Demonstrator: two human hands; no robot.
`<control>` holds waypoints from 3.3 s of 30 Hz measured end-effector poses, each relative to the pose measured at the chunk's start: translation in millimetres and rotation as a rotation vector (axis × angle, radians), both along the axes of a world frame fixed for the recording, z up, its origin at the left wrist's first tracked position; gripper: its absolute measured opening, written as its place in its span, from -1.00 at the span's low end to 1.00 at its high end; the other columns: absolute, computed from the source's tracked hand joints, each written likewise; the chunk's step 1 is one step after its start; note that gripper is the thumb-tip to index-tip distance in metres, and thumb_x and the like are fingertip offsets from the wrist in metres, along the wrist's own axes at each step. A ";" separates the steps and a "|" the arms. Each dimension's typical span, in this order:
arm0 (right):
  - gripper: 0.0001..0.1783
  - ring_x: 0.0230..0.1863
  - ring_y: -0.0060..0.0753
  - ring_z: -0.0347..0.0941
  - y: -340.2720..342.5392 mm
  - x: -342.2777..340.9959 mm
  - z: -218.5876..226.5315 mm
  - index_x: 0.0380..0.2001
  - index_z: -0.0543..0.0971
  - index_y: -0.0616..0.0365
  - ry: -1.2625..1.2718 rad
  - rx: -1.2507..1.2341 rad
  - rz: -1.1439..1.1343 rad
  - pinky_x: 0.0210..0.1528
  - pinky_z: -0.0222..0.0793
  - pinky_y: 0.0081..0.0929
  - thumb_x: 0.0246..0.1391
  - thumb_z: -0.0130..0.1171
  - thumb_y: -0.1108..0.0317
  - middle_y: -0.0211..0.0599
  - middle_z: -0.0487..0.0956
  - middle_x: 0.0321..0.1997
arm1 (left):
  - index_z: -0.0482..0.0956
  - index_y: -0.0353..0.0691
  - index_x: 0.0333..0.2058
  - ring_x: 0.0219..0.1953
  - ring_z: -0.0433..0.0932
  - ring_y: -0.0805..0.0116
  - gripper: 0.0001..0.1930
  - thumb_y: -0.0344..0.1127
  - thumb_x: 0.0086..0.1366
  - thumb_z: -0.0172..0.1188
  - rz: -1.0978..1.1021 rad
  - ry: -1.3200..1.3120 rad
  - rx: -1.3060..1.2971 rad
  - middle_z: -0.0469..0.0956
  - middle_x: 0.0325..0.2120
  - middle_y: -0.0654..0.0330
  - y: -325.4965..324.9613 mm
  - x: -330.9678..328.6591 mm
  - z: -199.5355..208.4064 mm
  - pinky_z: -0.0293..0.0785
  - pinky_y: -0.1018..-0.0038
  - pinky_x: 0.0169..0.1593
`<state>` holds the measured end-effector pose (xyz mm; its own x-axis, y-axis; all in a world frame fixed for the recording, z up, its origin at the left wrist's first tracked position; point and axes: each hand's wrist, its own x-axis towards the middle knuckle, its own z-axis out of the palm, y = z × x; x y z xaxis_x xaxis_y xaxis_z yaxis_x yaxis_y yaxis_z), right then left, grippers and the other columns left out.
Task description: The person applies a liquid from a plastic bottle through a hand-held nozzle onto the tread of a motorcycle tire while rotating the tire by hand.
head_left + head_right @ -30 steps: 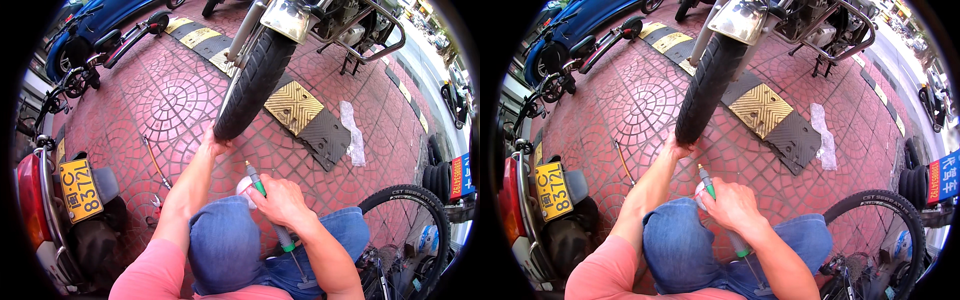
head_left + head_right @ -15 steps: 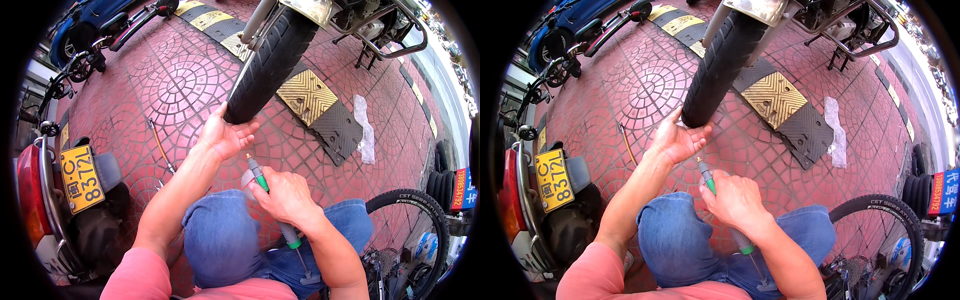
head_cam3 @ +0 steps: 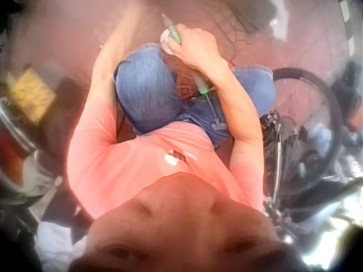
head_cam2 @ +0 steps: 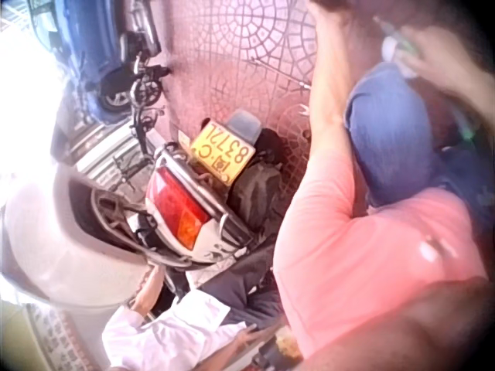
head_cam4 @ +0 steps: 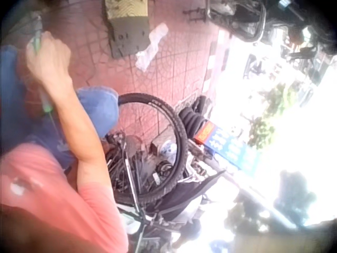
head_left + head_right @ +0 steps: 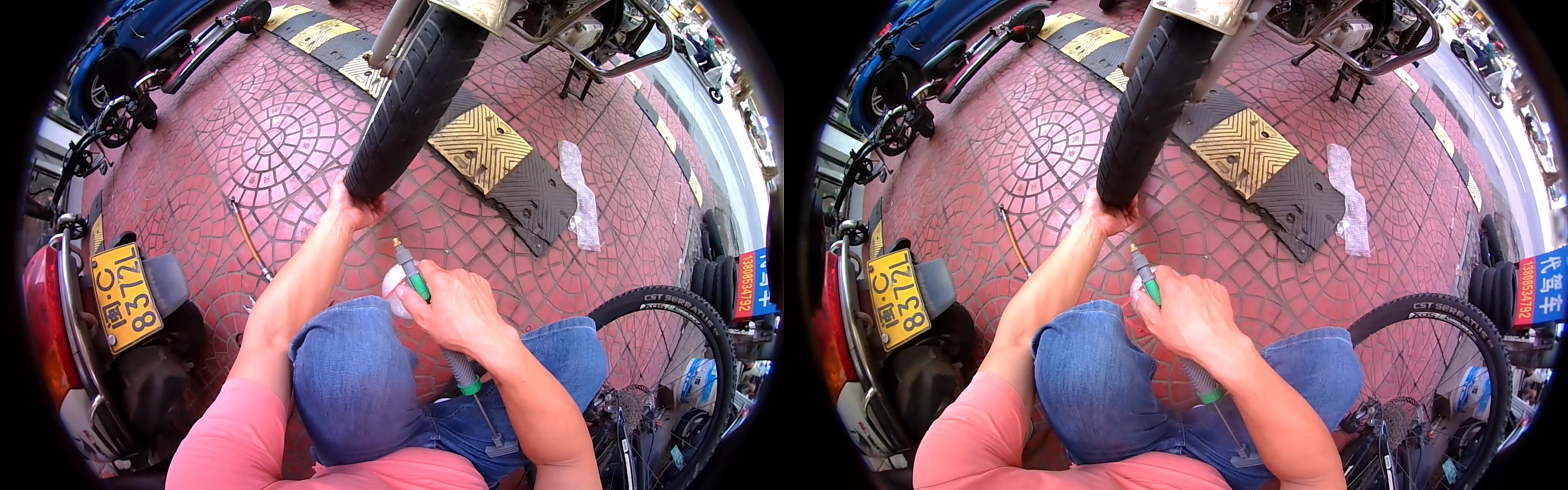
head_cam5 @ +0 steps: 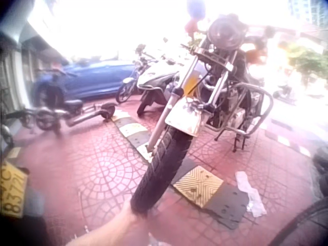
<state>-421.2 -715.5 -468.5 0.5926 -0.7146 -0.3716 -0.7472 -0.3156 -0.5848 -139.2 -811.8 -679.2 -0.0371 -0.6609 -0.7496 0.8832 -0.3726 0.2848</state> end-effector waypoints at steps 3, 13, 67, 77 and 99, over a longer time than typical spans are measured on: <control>-0.52 -0.29 0.23 0.66 -3.8 -0.8 1.5 -0.15 0.59 0.26 0.005 0.002 -0.008 -0.17 0.52 0.15 0.32 0.12 -0.03 0.11 0.69 -0.40 | 0.67 -0.17 -0.19 -0.32 0.63 0.19 -0.48 0.14 0.49 -0.11 -0.026 -0.048 0.016 0.66 -0.34 0.15 2.6 -14.3 19.6 0.55 0.21 -0.23; -0.57 -0.31 0.20 0.66 -17.7 9.3 0.6 -0.23 0.58 0.25 -0.045 0.033 0.047 -0.18 0.53 0.12 0.28 0.18 0.01 0.04 0.68 -0.40 | 0.50 -0.35 0.09 -0.26 0.74 0.15 -0.28 0.29 0.58 -0.28 -0.225 -0.032 -0.091 0.68 -0.22 0.00 45.7 -30.4 141.4 0.69 0.22 -0.25; -0.65 -0.31 0.25 0.66 10.6 42.2 12.3 -0.28 0.55 0.36 -0.029 -0.186 0.085 -0.17 0.55 0.09 0.17 0.24 0.19 0.20 0.65 -0.46 | 0.56 -0.21 -0.06 -0.25 0.57 0.33 -0.33 0.37 0.30 0.27 -0.134 -0.643 -0.601 0.56 -0.25 0.13 -74.5 -56.6 230.8 0.57 0.36 -0.17; -0.65 -0.32 0.26 0.64 -10.1 48.5 8.3 -0.33 0.57 0.30 -0.093 -0.079 0.138 -0.18 0.52 0.11 0.17 0.26 0.16 0.15 0.65 -0.46 | 0.72 -0.25 -0.01 -0.08 0.52 0.39 -0.33 0.33 0.45 0.06 -0.525 -1.099 -0.523 0.67 -0.08 0.18 -49.6 -15.3 180.3 0.41 0.32 0.03; -0.47 -0.50 -0.20 0.53 -27.2 165.4 -22.3 0.16 0.59 0.18 -0.559 0.106 -0.335 -0.36 0.40 -0.20 0.14 0.35 0.22 -0.25 0.54 -0.53 | 0.63 -0.20 -0.38 -0.39 0.59 0.43 -0.58 0.08 0.41 0.30 -0.527 -0.823 -0.117 0.60 -0.43 0.24 40.3 109.4 173.2 0.40 0.47 -0.43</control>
<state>-255.7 -742.8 -490.9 0.4684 -0.8705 -0.1507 -0.3698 -0.0383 -0.9283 -29.8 -771.5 -506.0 0.1560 -0.7812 -0.6044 0.1214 -0.5921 0.7967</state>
